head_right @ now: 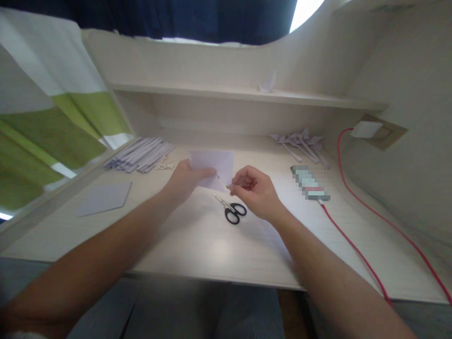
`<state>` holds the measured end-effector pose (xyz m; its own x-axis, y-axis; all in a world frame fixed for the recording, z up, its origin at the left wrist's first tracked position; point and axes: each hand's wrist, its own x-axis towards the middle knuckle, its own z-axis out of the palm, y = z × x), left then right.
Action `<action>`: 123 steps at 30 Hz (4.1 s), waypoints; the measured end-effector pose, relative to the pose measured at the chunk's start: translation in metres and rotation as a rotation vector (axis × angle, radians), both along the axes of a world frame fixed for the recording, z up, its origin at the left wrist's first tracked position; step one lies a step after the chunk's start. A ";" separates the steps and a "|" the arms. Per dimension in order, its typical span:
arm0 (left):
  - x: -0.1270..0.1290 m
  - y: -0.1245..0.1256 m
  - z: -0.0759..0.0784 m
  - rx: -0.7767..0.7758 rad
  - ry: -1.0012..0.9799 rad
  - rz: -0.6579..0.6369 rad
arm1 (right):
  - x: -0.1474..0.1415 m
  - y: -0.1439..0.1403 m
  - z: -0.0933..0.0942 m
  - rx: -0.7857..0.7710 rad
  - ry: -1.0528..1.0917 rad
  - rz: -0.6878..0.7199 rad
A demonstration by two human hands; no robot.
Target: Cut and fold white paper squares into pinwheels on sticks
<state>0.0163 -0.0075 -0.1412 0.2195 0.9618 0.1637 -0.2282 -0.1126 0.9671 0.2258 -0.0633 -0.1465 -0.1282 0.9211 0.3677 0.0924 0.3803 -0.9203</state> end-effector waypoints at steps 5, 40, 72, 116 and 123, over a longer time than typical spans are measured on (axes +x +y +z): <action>0.000 0.001 0.002 -0.006 0.011 0.052 | 0.003 0.001 0.002 -0.008 -0.104 -0.067; -0.006 0.008 0.010 -0.113 -0.226 0.111 | 0.013 0.010 0.002 -0.440 -0.796 0.034; -0.015 0.008 0.021 -0.097 -0.276 0.082 | 0.025 0.018 0.005 -0.494 -0.812 -0.053; -0.015 0.011 0.019 -0.013 -0.212 0.249 | 0.011 0.006 0.004 -0.294 -0.304 0.050; -0.014 0.010 0.020 0.001 -0.222 0.222 | 0.011 0.006 0.003 -0.300 -0.304 0.054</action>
